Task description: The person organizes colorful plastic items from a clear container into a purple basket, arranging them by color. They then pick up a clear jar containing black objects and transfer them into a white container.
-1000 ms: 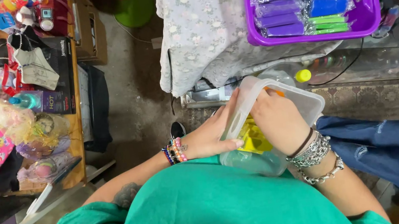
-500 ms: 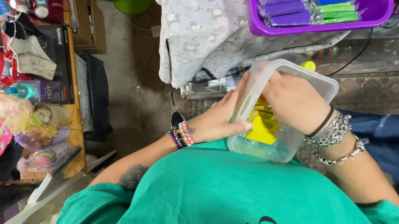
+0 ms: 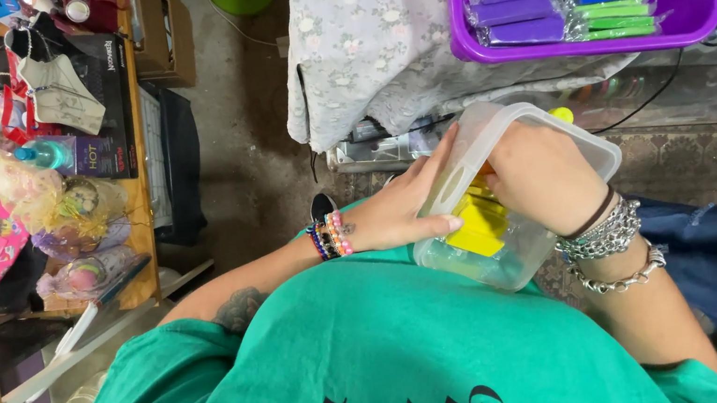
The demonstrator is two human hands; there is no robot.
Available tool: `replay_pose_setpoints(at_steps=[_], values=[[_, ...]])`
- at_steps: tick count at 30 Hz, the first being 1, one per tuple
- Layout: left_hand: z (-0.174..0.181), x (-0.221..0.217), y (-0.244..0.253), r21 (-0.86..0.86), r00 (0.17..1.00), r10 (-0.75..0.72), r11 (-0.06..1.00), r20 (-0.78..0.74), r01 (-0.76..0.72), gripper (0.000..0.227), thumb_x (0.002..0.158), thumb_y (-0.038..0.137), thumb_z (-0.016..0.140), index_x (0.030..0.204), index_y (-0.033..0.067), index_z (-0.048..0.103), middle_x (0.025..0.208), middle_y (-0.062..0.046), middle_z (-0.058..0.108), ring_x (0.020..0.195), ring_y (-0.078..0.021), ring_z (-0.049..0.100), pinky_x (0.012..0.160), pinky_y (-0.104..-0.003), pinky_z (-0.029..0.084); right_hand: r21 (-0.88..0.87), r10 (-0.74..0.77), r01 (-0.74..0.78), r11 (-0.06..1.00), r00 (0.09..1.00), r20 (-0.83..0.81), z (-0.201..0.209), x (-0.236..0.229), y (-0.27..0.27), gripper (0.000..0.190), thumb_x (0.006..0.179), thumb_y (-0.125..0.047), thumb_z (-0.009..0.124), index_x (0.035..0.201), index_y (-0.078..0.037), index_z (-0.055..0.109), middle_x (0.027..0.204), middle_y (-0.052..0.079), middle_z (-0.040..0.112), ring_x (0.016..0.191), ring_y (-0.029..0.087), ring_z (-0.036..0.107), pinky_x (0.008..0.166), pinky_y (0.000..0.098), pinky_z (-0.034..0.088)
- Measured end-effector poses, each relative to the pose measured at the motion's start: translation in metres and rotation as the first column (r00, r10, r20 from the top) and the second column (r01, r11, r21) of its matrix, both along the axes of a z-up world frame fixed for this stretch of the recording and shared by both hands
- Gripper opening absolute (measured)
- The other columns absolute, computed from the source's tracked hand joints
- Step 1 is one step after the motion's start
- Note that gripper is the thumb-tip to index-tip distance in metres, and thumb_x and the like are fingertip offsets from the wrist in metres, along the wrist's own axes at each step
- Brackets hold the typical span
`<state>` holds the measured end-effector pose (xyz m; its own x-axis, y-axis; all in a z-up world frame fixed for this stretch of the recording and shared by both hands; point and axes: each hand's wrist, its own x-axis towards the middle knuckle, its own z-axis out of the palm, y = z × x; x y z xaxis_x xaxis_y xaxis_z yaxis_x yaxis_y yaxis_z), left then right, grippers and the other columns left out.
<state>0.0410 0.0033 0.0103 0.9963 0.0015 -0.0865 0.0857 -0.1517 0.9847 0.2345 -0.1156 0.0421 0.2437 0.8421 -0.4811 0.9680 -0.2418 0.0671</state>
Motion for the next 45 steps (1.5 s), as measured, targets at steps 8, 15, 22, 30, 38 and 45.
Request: replay_pose_setpoints(at_steps=[8,15,22,30,38,45], values=[[-0.006,0.001,-0.001,-0.023,1.000,0.009,1.000,-0.022,-0.009,0.114,0.088,0.060,0.062,0.166,0.0140,-0.007,0.150,-0.034,0.037,0.132,-0.0635,0.044,0.110,-0.065,0.040,0.185,-0.119,0.110,0.977,0.992,0.042,0.000,-0.010,-0.021,0.027,0.078,-0.029,0.074,0.099,-0.012,0.069,0.088,0.010,0.069,0.079,0.042,0.073,0.070,0.0534,0.059],[0.003,-0.002,0.006,-0.054,0.999,0.036,0.998,-0.012,-0.036,0.112,0.089,0.063,0.058,0.166,0.0134,-0.007,0.152,-0.038,0.033,0.133,-0.0660,0.041,0.111,-0.067,0.039,0.656,-0.121,0.218,0.723,0.974,-0.191,0.023,-0.024,-0.046,0.048,0.076,-0.011,0.087,0.122,-0.012,0.072,0.096,0.009,0.074,0.087,0.034,0.073,0.070,0.0415,0.058],[-0.033,-0.008,-0.003,-0.041,0.995,0.053,0.998,0.080,-0.050,0.105,0.094,0.062,0.051,0.162,0.0166,-0.015,0.175,-0.017,0.000,0.161,-0.0368,0.018,0.126,-0.045,0.023,0.676,-0.130,0.553,0.487,0.811,-0.570,0.044,-0.031,-0.064,0.040,0.090,0.000,0.089,0.125,0.009,0.071,0.119,0.019,0.074,0.095,0.015,0.066,0.081,0.0259,0.056],[-0.037,-0.008,0.000,-0.161,0.987,0.106,0.983,0.124,-0.085,0.109,0.093,0.075,0.045,0.162,0.0138,-0.014,0.174,-0.014,-0.009,0.163,-0.0328,0.005,0.130,-0.050,0.015,0.582,0.010,0.810,0.074,0.583,-0.813,0.034,0.003,-0.097,0.050,0.081,-0.003,0.087,0.123,0.003,0.062,0.121,0.018,0.068,0.109,0.022,0.070,0.097,0.0322,0.062],[-0.029,-0.015,0.000,-0.207,0.985,0.146,0.970,0.093,-0.125,0.110,0.093,0.072,0.047,0.160,0.0140,-0.018,0.173,-0.013,-0.012,0.161,-0.0324,0.004,0.127,-0.055,0.018,0.577,0.162,0.817,-0.004,0.570,-0.806,0.064,0.112,-0.078,0.024,0.102,-0.015,0.080,0.116,-0.012,0.061,0.090,-0.004,0.059,0.055,-0.001,0.042,0.045,0.0192,0.033],[-0.035,-0.019,-0.004,-0.219,0.965,0.213,0.960,0.154,-0.177,0.107,0.096,0.067,0.050,0.161,0.0136,-0.015,0.173,-0.012,-0.013,0.161,-0.0294,0.004,0.129,-0.052,0.013,0.666,-0.134,0.743,-0.069,0.655,-0.744,0.053,0.251,0.006,0.045,0.104,-0.003,0.098,0.117,-0.008,0.055,0.108,0.009,0.068,0.052,0.007,0.051,0.036,0.0257,0.035]])
